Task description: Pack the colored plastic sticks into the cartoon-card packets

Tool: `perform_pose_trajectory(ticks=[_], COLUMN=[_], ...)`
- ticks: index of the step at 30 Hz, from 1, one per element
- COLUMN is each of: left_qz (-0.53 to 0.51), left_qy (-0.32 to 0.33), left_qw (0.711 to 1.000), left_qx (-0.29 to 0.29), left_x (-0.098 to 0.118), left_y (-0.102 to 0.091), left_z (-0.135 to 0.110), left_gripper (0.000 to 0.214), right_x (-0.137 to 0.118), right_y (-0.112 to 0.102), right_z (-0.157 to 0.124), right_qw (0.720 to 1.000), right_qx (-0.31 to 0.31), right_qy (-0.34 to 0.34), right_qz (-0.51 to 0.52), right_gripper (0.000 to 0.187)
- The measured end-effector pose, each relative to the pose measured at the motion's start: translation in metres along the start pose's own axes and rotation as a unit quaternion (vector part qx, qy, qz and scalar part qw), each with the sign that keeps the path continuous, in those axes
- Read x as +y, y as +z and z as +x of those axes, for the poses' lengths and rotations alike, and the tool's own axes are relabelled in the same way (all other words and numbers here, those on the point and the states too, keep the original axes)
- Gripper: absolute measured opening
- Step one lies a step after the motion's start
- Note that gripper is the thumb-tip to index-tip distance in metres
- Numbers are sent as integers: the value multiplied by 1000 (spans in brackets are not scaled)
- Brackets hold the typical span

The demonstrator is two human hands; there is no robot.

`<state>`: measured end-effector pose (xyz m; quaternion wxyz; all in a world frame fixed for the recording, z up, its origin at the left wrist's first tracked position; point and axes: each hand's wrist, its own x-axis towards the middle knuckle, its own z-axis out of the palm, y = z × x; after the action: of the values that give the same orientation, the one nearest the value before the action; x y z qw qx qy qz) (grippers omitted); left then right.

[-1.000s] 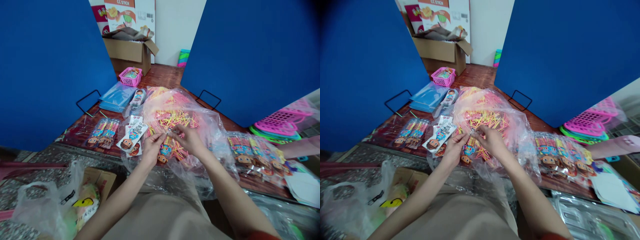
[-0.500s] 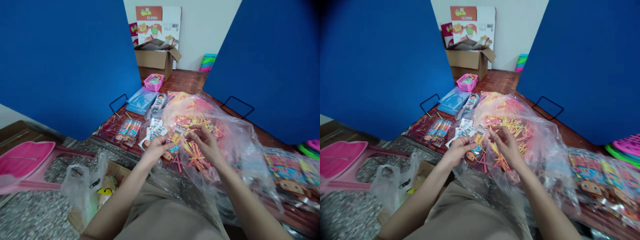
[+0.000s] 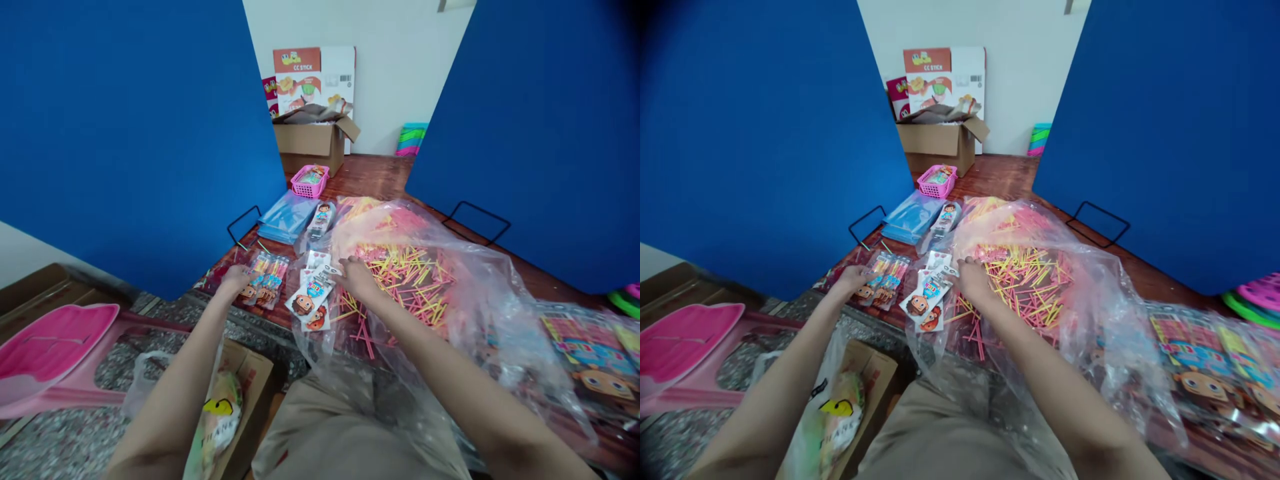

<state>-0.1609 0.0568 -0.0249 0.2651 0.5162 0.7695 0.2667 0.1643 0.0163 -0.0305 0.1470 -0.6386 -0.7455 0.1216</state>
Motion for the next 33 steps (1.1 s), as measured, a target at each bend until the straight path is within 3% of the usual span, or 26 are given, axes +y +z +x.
perform_pose_trajectory(ticks=[3, 6, 8, 13, 16, 19, 22, 25, 28, 31, 33], left_qz=[94, 192, 201, 138, 71, 8, -69, -174, -238, -221, -165], left_qy=[22, 122, 198, 311, 349, 364, 356, 319, 265, 262, 289], left_qw=[995, 968, 949, 936, 933, 930, 931, 931, 929, 930, 935], left_qx=[34, 105, 139, 94, 55, 49, 43, -27, -101, -135, -122], left_x=[-4, -3, 3, 34, 56, 75, 92, 106, 116, 120, 120], left_y=[1, 4, 9, 36, 52, 65, 77, 90, 100, 106, 108], left_z=[2, -6, -17, -57, -79, -91, -95, -98, -104, -110, -110], left_gripper=[45, 47, 41, 29, 29, 37, 45, 26, 22, 23, 24], right_x=[-4, -1, 0, -2, -1, 2, 3, 2, 3, 6, 10], right_y=[8, 13, 13, 8, 3, -3, -12, -21, -24, -21, -18], right_z=[11, 17, 18, 15, 10, 6, -2, -14, -26, -33, -35], right_qw=[998, 994, 993, 995, 995, 973, 937, 910, 892, 881, 883], right_qx=[-58, -54, -39, -16, 64, 159, 209, 228, 238, 236, 208], right_qy=[30, 70, 87, 80, 28, -27, -31, -18, -1, 40, 60], right_qz=[-3, 58, 72, 52, 70, 163, 278, 346, 385, 409, 416], right_gripper=[50, 45, 37, 28, 32, 31, 30, 31, 33, 38, 42])
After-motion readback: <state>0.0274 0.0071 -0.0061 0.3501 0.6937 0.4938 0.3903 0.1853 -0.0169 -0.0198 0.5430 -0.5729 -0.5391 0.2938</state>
